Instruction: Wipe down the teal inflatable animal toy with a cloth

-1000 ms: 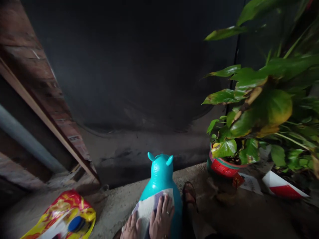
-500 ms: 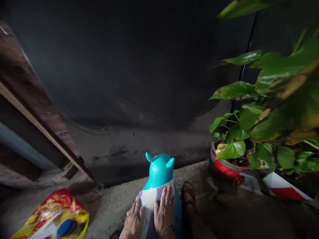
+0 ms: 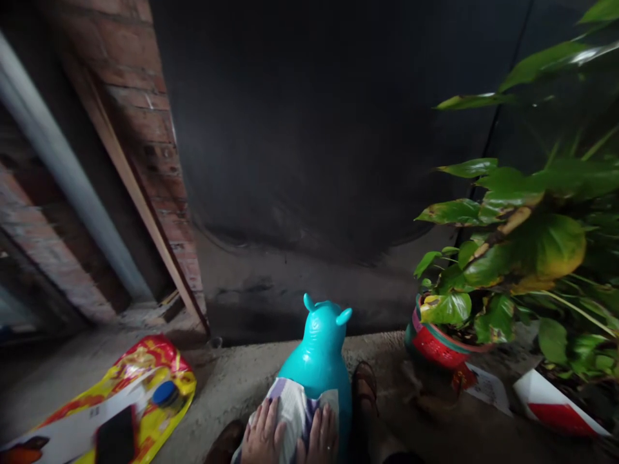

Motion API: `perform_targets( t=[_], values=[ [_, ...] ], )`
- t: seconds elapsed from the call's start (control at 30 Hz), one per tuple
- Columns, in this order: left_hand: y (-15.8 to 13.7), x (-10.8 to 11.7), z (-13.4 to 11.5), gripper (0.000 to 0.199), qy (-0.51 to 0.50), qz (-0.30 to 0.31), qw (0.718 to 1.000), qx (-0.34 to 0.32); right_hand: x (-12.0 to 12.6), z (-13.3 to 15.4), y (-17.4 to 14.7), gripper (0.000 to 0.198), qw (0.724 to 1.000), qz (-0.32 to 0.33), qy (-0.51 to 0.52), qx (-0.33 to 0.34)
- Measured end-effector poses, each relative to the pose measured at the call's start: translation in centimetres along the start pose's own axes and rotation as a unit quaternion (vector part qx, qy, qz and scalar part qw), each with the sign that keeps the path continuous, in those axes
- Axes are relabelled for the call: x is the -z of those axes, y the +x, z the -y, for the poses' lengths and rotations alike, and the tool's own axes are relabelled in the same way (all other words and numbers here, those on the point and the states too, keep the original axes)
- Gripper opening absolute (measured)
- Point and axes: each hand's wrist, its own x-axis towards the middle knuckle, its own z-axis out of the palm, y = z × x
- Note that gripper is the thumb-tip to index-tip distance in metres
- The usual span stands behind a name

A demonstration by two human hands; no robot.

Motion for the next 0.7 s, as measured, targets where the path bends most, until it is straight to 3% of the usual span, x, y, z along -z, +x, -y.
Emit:
perform_targets(
  t=[0.1,0.2,0.33,0.5,0.7],
  values=[
    [-0.3,-0.2,0.1,0.047,-0.022,-0.003,1.0,0.01,0.6,0.4,0.3,0.07,1.0,0.013,-0.004,0.016],
    [0.3,0.3,-0.1,0.049,-0.032,0.041,0.998,0.028,0.5,0.7,2.3,0.071,0.998,0.055,0.014,0.032],
    [1.3,1.0,0.1,0.052,-0.04,0.099,0.994,0.022,0.5,1.3,6.4,0.065,0.982,0.142,0.051,0.113],
    [2.6,1.1,0.3,0.054,-0.05,0.129,0.99,0.028,1.1,3.3,12.2,0.053,0.95,0.246,0.088,0.172],
    [5.3,-2.1,1.0,0.054,-0.1,0.112,0.987,0.055,-0.9,6.5,16.1,0.049,0.91,0.326,0.074,0.245]
  ],
)
